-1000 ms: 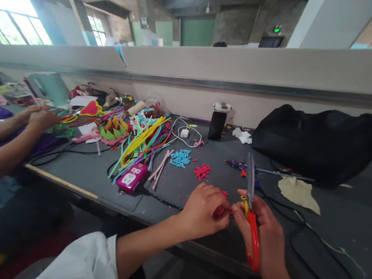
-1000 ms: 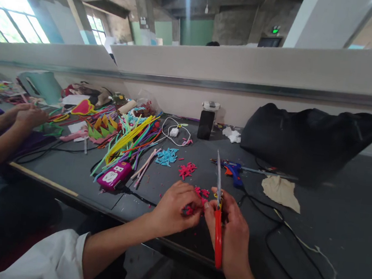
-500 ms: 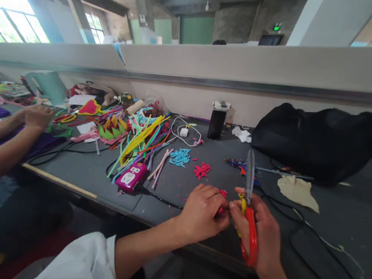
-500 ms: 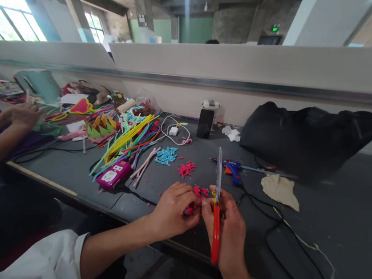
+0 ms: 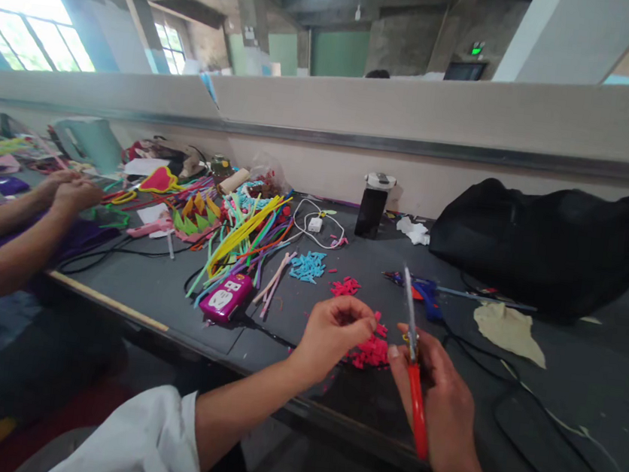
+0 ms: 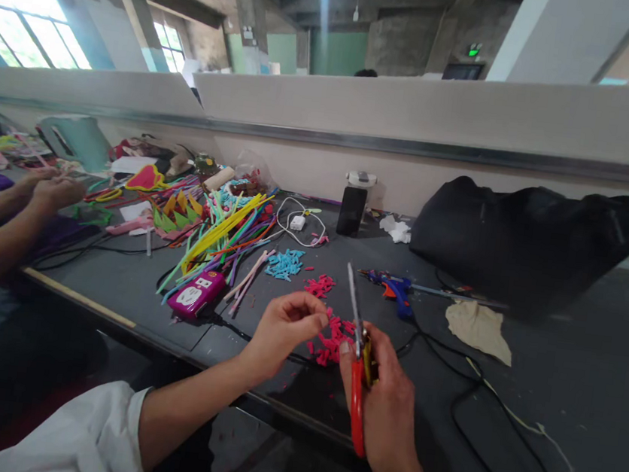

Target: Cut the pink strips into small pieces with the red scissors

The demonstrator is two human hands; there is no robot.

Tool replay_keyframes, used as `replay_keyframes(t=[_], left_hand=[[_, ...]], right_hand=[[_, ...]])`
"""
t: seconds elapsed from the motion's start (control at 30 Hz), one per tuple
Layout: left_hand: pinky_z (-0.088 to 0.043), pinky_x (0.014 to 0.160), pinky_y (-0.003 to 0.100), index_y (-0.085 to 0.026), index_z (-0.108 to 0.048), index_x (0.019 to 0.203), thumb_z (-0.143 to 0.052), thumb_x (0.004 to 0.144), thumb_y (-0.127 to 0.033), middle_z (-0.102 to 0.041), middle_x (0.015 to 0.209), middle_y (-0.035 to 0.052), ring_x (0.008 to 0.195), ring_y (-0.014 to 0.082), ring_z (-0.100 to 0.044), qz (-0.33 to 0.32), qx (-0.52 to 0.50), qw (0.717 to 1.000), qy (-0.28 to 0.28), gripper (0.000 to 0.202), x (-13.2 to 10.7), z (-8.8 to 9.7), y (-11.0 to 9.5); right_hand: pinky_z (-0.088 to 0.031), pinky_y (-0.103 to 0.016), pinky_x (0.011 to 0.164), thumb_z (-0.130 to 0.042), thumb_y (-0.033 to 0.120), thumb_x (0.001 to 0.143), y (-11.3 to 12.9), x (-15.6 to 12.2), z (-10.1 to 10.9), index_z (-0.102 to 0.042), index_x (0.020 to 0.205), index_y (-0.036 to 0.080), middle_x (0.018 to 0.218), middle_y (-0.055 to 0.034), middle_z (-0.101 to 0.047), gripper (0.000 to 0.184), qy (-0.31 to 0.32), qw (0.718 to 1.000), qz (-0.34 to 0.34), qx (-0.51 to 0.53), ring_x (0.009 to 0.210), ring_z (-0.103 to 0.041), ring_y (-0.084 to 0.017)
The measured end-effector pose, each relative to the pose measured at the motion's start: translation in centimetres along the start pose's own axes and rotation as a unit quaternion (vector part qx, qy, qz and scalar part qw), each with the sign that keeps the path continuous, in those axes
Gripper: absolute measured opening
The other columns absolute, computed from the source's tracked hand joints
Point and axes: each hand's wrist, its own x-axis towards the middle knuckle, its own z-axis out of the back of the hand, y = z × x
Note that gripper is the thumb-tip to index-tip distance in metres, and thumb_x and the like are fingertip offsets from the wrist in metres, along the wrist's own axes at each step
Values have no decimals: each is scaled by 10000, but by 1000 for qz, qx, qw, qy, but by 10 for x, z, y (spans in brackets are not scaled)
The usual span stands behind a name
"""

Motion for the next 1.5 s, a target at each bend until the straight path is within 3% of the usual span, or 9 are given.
replay_keyframes(t=[0.13, 0.3, 1.23, 1.5], left_hand=[[-385, 613, 221, -140, -637, 665, -676, 696, -193, -525, 555, -30, 563, 85, -476, 27, -172, 983, -50, 72, 8, 5, 0], [-381, 603, 202, -141, -651, 706, -717, 697, -201, -549, 622, -27, 575, 69, -477, 25, -259, 964, -61, 89, 9, 7, 3], [-407, 660, 232, -143, -633, 708, -712, 722, -219, -545, 639, -29, 610, 80, -495, 20, -259, 964, -63, 110, 5, 4, 0], [-408, 668, 244, -150, -624, 703, -705, 713, -222, -522, 614, -32, 597, 85, -478, 37, -261, 963, -56, 109, 5, 4, -1]], right_hand=[[-534, -268, 735, -534, 397, 858, -8, -9, -10, -572, 1174, 253, 1046, -15, -701, 349, 36, 997, 40, -63, 841, -690, -166], [-542, -301, 789, -518, 358, 851, -13, -14, -18, -572, 1185, 270, 1093, -10, -691, 350, 49, 993, 53, -90, 918, -681, -180], [-552, -260, 735, -488, 284, 839, -11, -14, -16, -638, 1151, 200, 1001, -35, -737, 356, 63, 990, 80, -96, 834, -710, -176], [-542, -241, 672, -490, 326, 852, -11, -12, -16, -649, 1114, 215, 905, -10, -744, 326, 62, 992, 70, -79, 720, -708, -161]])
